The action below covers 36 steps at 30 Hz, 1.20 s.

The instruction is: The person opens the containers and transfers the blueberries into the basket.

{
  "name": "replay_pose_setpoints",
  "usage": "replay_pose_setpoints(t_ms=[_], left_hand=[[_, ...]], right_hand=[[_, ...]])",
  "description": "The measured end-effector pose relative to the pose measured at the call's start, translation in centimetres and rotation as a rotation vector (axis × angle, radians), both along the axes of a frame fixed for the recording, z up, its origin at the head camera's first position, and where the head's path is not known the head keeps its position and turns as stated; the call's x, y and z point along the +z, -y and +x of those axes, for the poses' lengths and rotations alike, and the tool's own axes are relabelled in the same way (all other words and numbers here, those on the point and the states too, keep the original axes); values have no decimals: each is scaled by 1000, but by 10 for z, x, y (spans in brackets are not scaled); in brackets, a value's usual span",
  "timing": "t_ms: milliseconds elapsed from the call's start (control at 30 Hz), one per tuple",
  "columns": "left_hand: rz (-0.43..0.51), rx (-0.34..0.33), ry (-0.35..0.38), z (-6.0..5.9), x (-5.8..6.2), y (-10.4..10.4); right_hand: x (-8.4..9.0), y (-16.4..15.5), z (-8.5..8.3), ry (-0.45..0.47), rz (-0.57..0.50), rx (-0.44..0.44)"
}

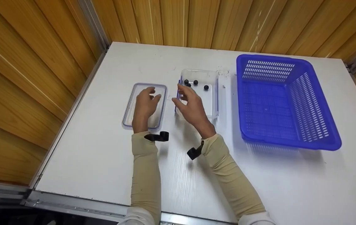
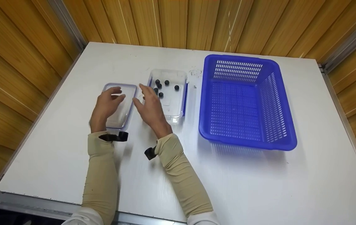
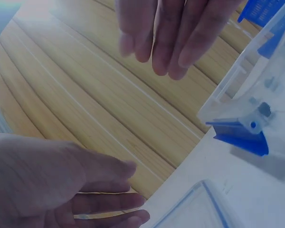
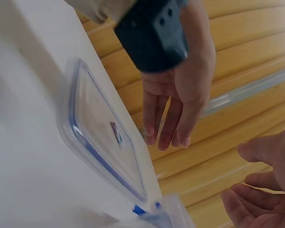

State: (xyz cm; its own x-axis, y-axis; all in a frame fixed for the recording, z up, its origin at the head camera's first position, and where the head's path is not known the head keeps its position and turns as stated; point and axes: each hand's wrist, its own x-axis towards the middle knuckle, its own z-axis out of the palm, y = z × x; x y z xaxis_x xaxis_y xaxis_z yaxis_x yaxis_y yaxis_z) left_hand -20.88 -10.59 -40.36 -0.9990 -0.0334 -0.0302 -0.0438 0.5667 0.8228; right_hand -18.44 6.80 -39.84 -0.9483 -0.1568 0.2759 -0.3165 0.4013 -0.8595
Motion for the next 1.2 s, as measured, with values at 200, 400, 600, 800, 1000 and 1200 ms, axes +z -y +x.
replay_pose_setpoints(t_ms=[200, 400, 600, 800, 1000, 1200], left_hand=[[-39, -170, 48, -1, 1, -28], [-47, -270, 69, -2, -6, -44], [-60, -289, 48, -2, -8, -49], [-66, -289, 56, -2, -6, -52], [-77, -283, 56, -3, -6, -53], [-80, -273, 61, -2, -6, -53]], right_hand=[[2, -20, -17, 52, 4, -80], [-1, -33, -32, 143, 78, -125], [-7, -43, -45, 215, 191, -153], [-13, -47, -55, 260, 274, -155], [-19, -47, -63, 291, 318, -166], [-25, -47, -71, 295, 380, -163]])
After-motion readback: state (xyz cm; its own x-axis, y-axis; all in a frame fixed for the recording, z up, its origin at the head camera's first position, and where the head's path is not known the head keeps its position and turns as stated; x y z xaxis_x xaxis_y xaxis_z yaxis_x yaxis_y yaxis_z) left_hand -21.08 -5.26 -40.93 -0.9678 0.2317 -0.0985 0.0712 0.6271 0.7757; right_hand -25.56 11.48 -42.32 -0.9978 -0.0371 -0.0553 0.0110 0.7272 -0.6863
